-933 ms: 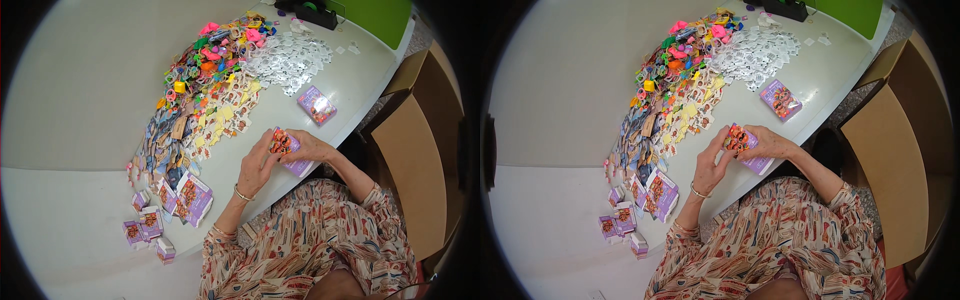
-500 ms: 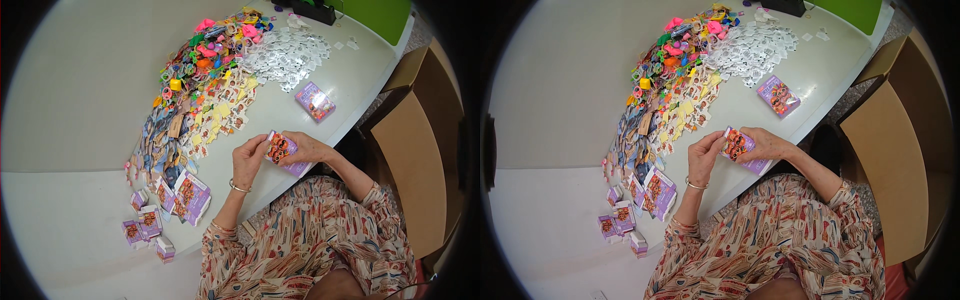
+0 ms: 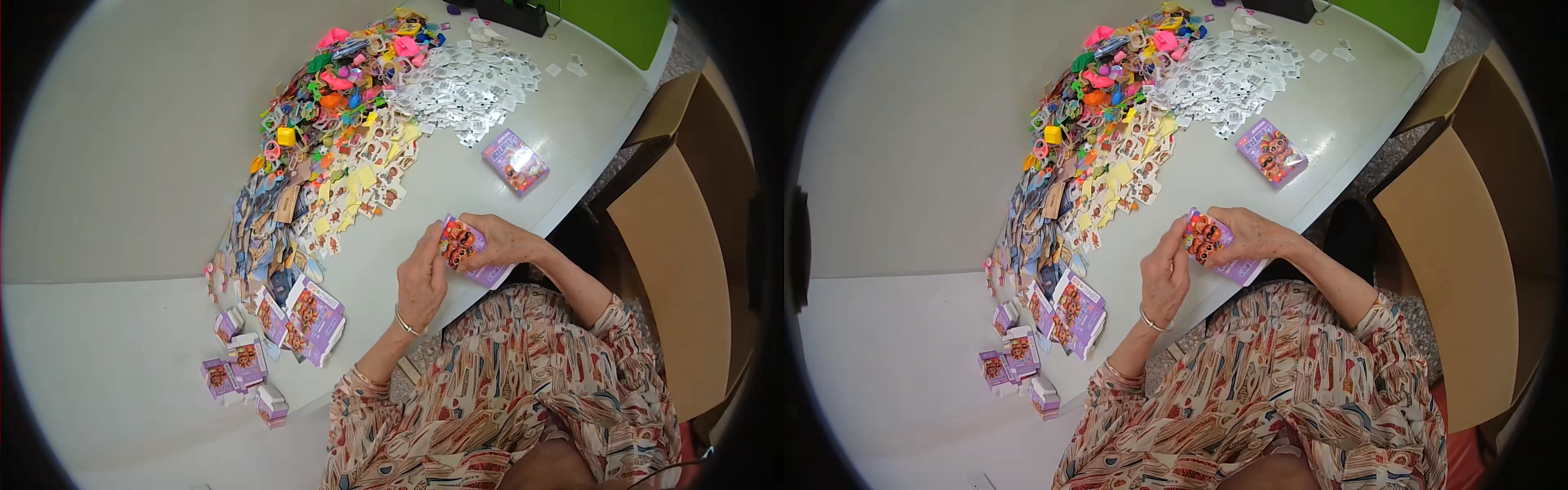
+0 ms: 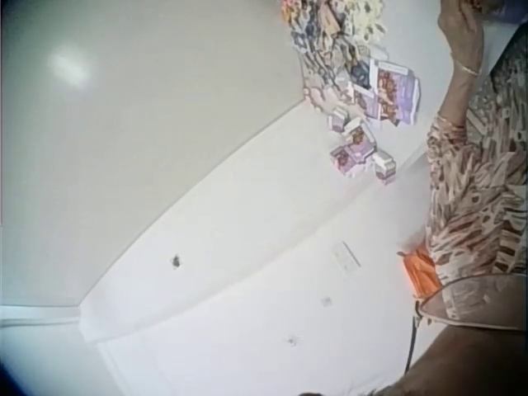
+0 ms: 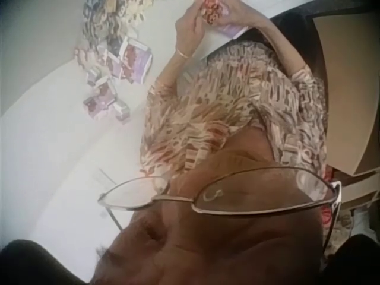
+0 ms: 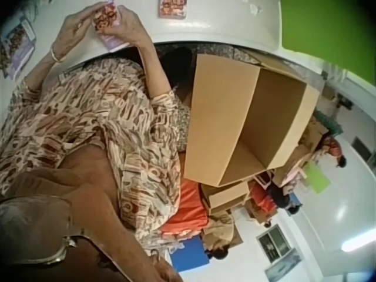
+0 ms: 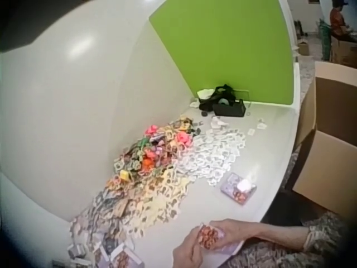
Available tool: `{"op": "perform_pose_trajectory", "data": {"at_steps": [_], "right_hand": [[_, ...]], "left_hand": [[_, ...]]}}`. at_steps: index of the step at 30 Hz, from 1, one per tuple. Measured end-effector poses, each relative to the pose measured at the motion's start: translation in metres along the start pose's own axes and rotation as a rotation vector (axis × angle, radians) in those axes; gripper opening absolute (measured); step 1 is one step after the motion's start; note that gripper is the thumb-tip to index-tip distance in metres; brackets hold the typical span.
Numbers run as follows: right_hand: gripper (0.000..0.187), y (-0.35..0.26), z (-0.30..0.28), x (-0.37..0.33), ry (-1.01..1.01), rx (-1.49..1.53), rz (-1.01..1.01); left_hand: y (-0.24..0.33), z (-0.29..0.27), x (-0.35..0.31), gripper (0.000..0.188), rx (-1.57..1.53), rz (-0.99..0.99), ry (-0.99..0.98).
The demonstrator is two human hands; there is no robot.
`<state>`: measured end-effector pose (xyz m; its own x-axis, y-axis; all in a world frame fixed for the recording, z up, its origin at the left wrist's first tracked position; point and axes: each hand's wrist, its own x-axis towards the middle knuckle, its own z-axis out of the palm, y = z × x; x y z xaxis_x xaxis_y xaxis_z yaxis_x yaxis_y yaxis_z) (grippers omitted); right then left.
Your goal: The person is packaging small colorful toy components into small plastic bags.
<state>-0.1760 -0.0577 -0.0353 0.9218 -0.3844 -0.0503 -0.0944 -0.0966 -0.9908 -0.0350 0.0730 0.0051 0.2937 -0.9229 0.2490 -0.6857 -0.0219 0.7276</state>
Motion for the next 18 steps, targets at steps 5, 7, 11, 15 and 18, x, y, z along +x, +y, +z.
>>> {"op": "perform_pose_trajectory", "data": {"at_steps": [5, 7, 11, 15, 18], "right_hand": [[0.052, -0.002, 0.003, -0.004, -0.003, -0.039, -0.013], [0.052, -0.006, 0.002, -0.005, -0.007, -0.089, -0.02], [0.047, -0.016, 0.0, -0.006, -0.095, -0.064, 0.061], [0.048, -0.012, -0.004, -0.001, -0.12, -0.067, 0.06], [0.045, -0.014, -0.003, -0.002, -0.15, -0.034, 0.09]], "left_hand": [[-0.007, -0.003, 0.004, 0.029, -0.28, -0.124, -0.092], [-0.008, -0.002, 0.004, 0.029, -0.203, -0.006, -0.059], [-0.01, -0.002, 0.003, 0.03, -0.203, -0.095, -0.126], [-0.015, -0.007, 0.013, 0.033, -0.301, -0.167, -0.216], [-0.017, -0.002, 0.009, 0.033, -0.168, -0.012, -0.154]]}}
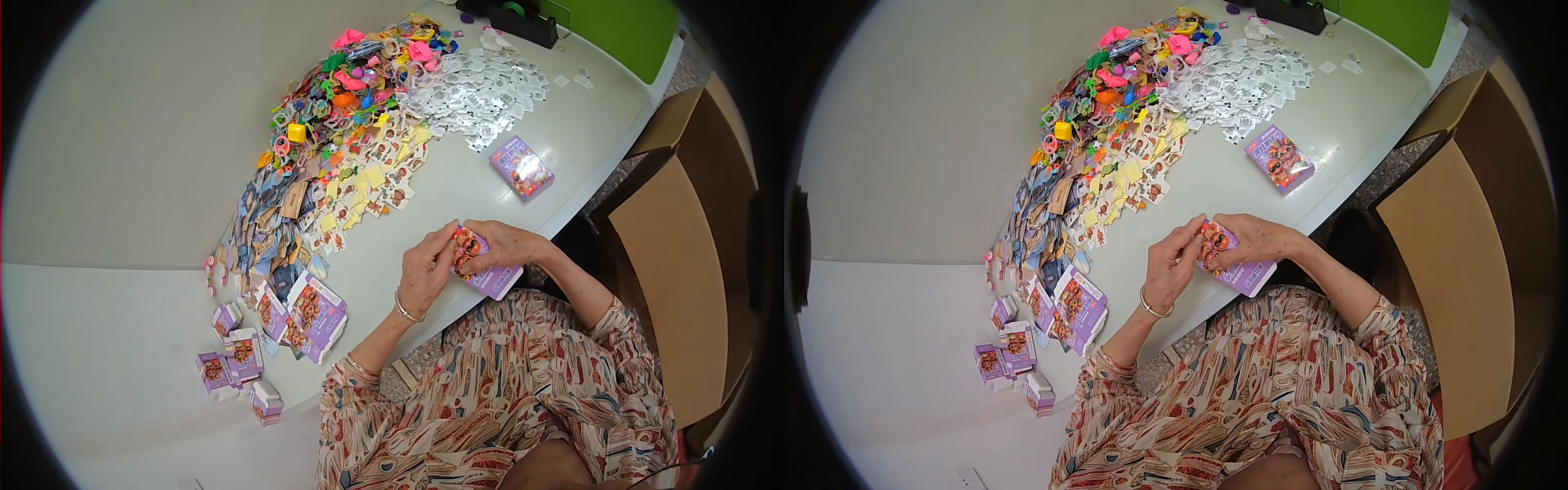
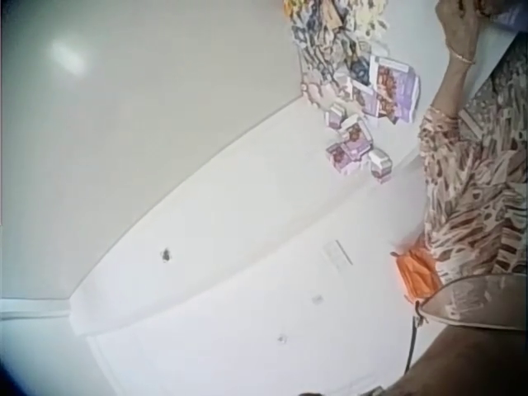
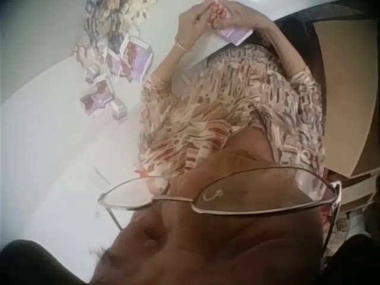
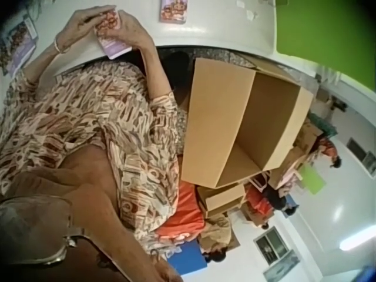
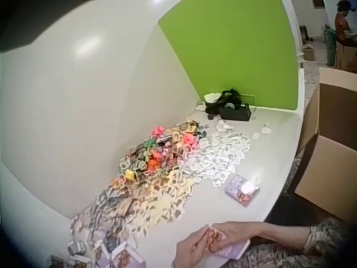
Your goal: The person is packaging small colorful toy components into small plastic bags.
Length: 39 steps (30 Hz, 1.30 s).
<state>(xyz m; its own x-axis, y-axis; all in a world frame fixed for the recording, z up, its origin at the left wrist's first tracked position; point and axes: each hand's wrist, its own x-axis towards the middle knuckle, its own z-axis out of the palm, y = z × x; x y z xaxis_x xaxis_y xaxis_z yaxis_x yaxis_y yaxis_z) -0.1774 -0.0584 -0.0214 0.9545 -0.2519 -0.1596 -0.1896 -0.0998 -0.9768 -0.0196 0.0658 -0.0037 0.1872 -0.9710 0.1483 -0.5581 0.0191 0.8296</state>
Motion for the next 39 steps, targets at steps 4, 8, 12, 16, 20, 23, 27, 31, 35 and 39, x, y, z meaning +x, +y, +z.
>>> {"op": "perform_pose_trajectory", "data": {"at_steps": [4, 8, 12, 16, 20, 23, 27, 31, 35, 39], "right_hand": [[0.048, -0.002, -0.003, 0.003, 0.013, -0.009, -0.004], [0.065, 0.0, -0.025, -0.002, 0.204, 0.505, -0.015], [0.094, 0.01, 0.004, -0.001, 0.427, 0.164, -0.377], [0.097, 0.0, 0.021, 0.004, 0.617, -0.152, -0.266], [0.091, -0.004, 0.008, -0.004, 0.682, -0.197, -0.178], [0.092, -0.003, 0.008, -0.01, 0.711, -0.344, -0.188], [0.091, -0.003, 0.013, -0.017, 0.685, -0.416, -0.075], [0.09, -0.015, 0.014, -0.015, 0.644, -0.66, -0.035], [0.088, -0.019, 0.011, -0.015, 0.635, -0.801, 0.007], [0.086, -0.023, 0.013, -0.014, 0.592, -0.866, 0.028]], "left_hand": [[-0.01, -0.001, 0.003, 0.03, -0.344, -0.149, 0.064], [-0.011, -0.028, 0.014, 0.032, -0.919, -0.468, 0.111], [-0.017, -0.009, 0.022, 0.031, -1.184, -0.625, 0.113], [-0.035, 0.0, 0.022, 0.025, -0.75, -0.445, -0.024], [-0.075, -0.027, 0.039, 0.026, 0.342, -0.036, 0.362], [-0.088, -0.025, 0.047, 0.026, 0.711, 0.03, 0.506], [-0.097, -0.024, 0.048, 0.028, 0.679, -0.057, 0.538], [-0.1, -0.051, 0.048, 0.021, 0.567, 0.128, 0.544], [-0.041, -0.054, 0.052, 0.008, -0.365, -0.102, 0.447], [0.0, -0.046, 0.045, 0.009, -0.337, -0.144, 0.371]]}}
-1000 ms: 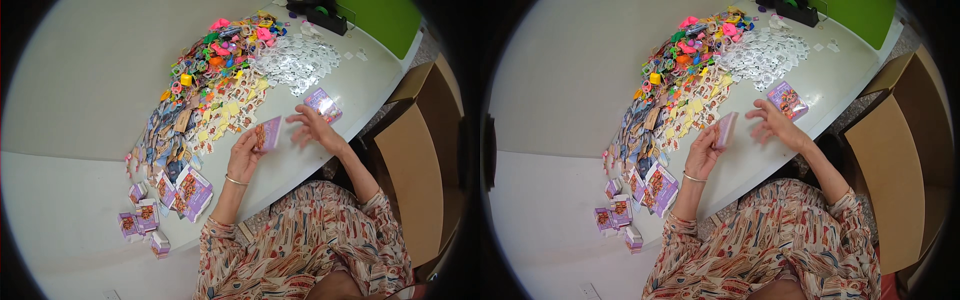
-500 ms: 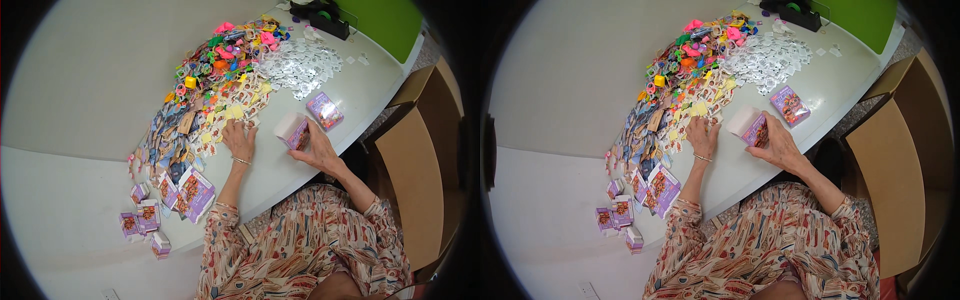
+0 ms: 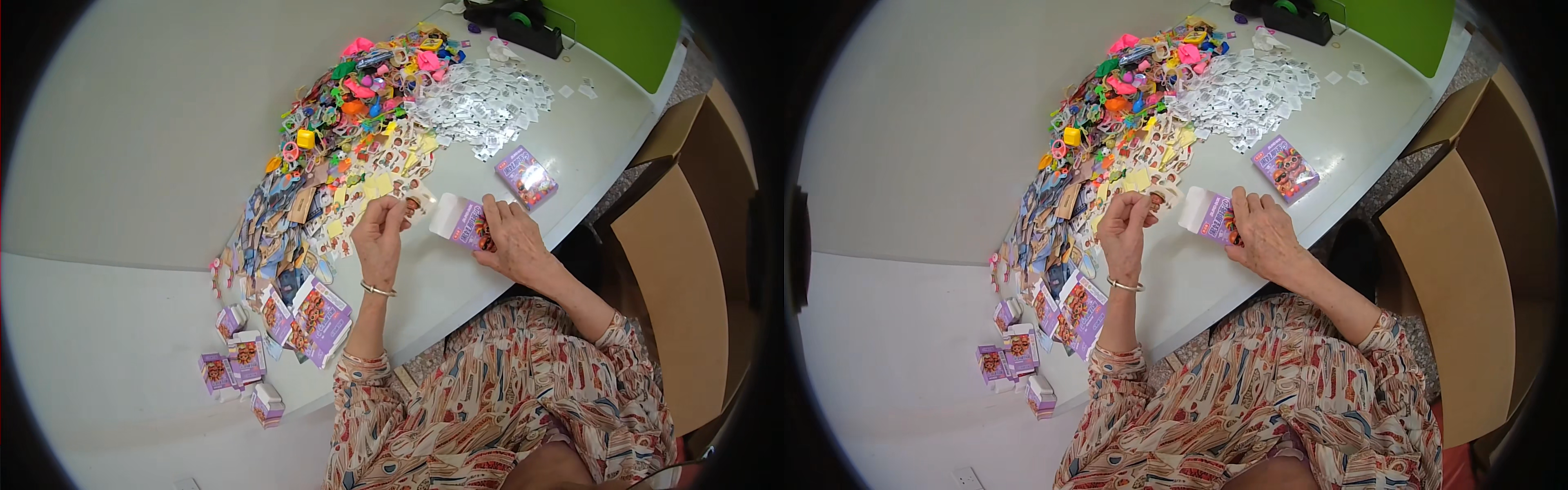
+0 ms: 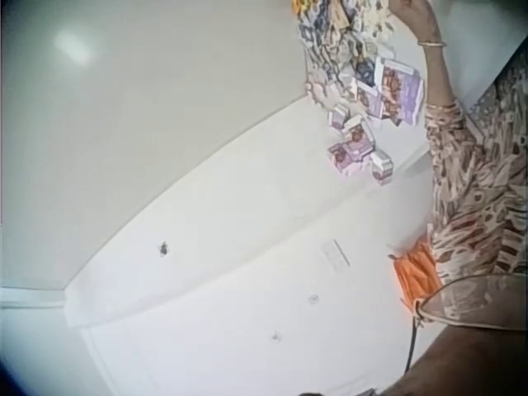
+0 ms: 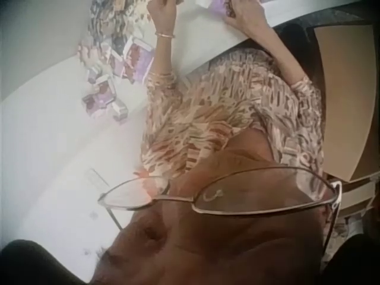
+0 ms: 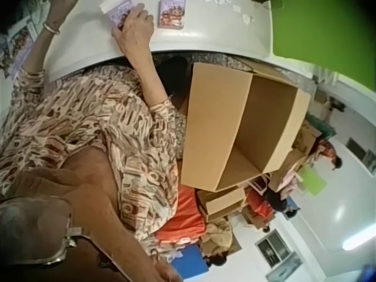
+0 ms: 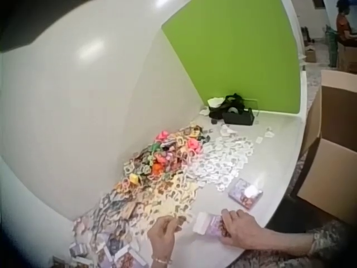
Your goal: The person is packaging small colorful toy components into small plastic bags.
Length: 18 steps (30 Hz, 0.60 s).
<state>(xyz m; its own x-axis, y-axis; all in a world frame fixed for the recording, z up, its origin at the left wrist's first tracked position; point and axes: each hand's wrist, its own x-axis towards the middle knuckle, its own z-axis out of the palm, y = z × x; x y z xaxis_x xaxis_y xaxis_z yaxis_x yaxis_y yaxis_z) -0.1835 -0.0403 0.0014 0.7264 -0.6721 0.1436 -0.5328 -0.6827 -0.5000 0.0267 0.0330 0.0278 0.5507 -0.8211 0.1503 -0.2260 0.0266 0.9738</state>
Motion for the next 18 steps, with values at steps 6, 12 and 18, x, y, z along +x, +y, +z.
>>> {"op": "perform_pose_trajectory", "data": {"at_steps": [6, 12, 18], "right_hand": [[0.086, -0.001, -0.003, -0.005, -0.028, 0.037, 0.001], [0.086, 0.006, 0.002, -0.007, -0.022, 0.085, -0.002], [0.087, 0.007, -0.003, -0.006, -0.044, 0.119, 0.009]], "left_hand": [[-0.009, 0.004, -0.007, 0.011, 0.054, 0.024, -0.115], [-0.001, 0.015, -0.008, 0.01, 0.074, 0.005, -0.197], [0.002, 0.016, -0.004, 0.009, 0.216, 0.163, -0.114]]}}
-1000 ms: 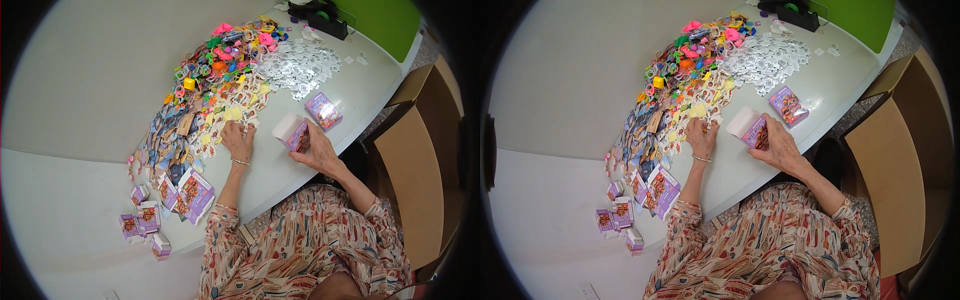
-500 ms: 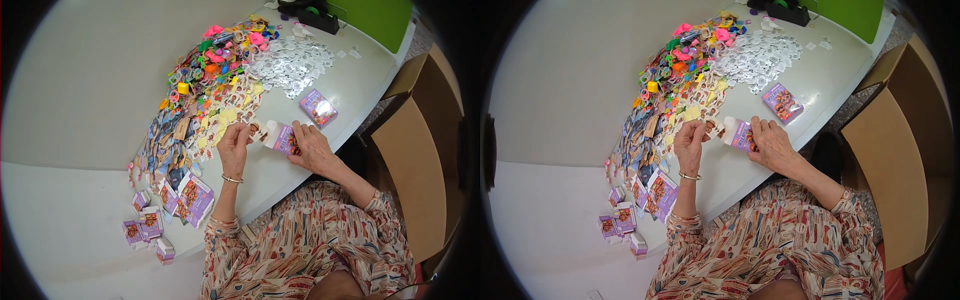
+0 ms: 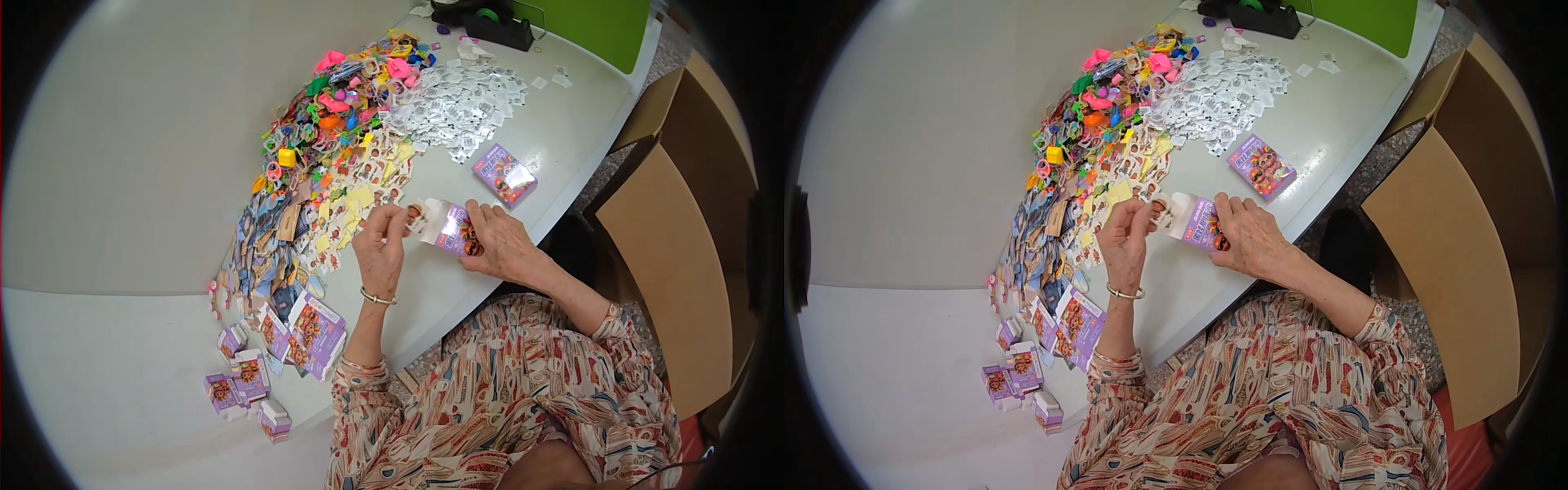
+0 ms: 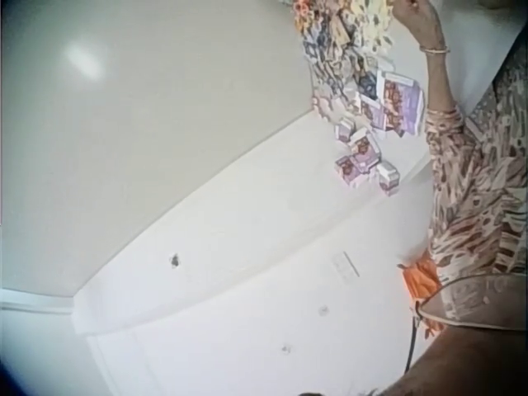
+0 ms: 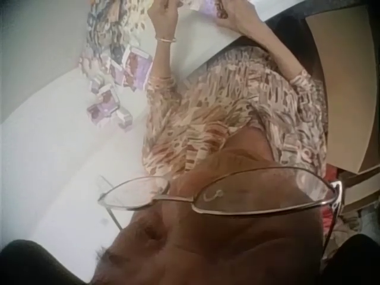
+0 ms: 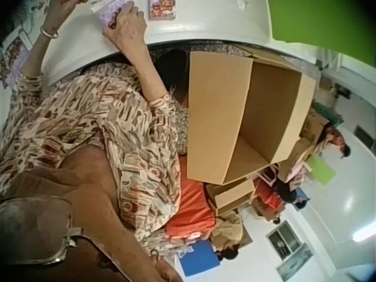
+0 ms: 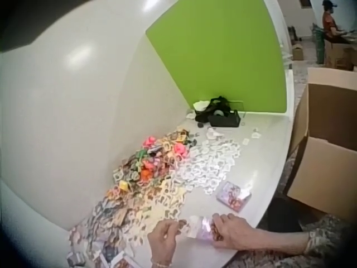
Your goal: The person is packaging small colorful toy components into small plastic bags.
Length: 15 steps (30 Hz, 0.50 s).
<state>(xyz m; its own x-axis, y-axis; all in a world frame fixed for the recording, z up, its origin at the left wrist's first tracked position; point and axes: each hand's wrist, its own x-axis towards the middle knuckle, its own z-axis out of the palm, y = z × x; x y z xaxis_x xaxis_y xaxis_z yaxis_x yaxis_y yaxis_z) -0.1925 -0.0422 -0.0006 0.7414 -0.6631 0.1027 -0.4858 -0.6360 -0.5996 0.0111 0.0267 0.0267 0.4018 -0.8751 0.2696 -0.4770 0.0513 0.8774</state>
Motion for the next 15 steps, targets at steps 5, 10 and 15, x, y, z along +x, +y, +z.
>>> {"op": "perform_pose_trajectory", "data": {"at_steps": [5, 10, 15], "right_hand": [[0.084, 0.004, -0.004, -0.001, -0.011, -0.011, 0.036], [0.082, 0.0, -0.002, 0.002, -0.002, -0.032, 0.033], [0.082, 0.001, -0.003, 0.0, 0.019, -0.052, 0.026]], "left_hand": [[-0.027, -0.017, 0.021, 0.011, 0.112, -0.06, 0.204], [-0.042, -0.017, 0.016, 0.022, 0.645, 0.323, 0.24], [-0.024, 0.006, -0.002, 0.018, -0.315, -0.351, -0.196]]}}
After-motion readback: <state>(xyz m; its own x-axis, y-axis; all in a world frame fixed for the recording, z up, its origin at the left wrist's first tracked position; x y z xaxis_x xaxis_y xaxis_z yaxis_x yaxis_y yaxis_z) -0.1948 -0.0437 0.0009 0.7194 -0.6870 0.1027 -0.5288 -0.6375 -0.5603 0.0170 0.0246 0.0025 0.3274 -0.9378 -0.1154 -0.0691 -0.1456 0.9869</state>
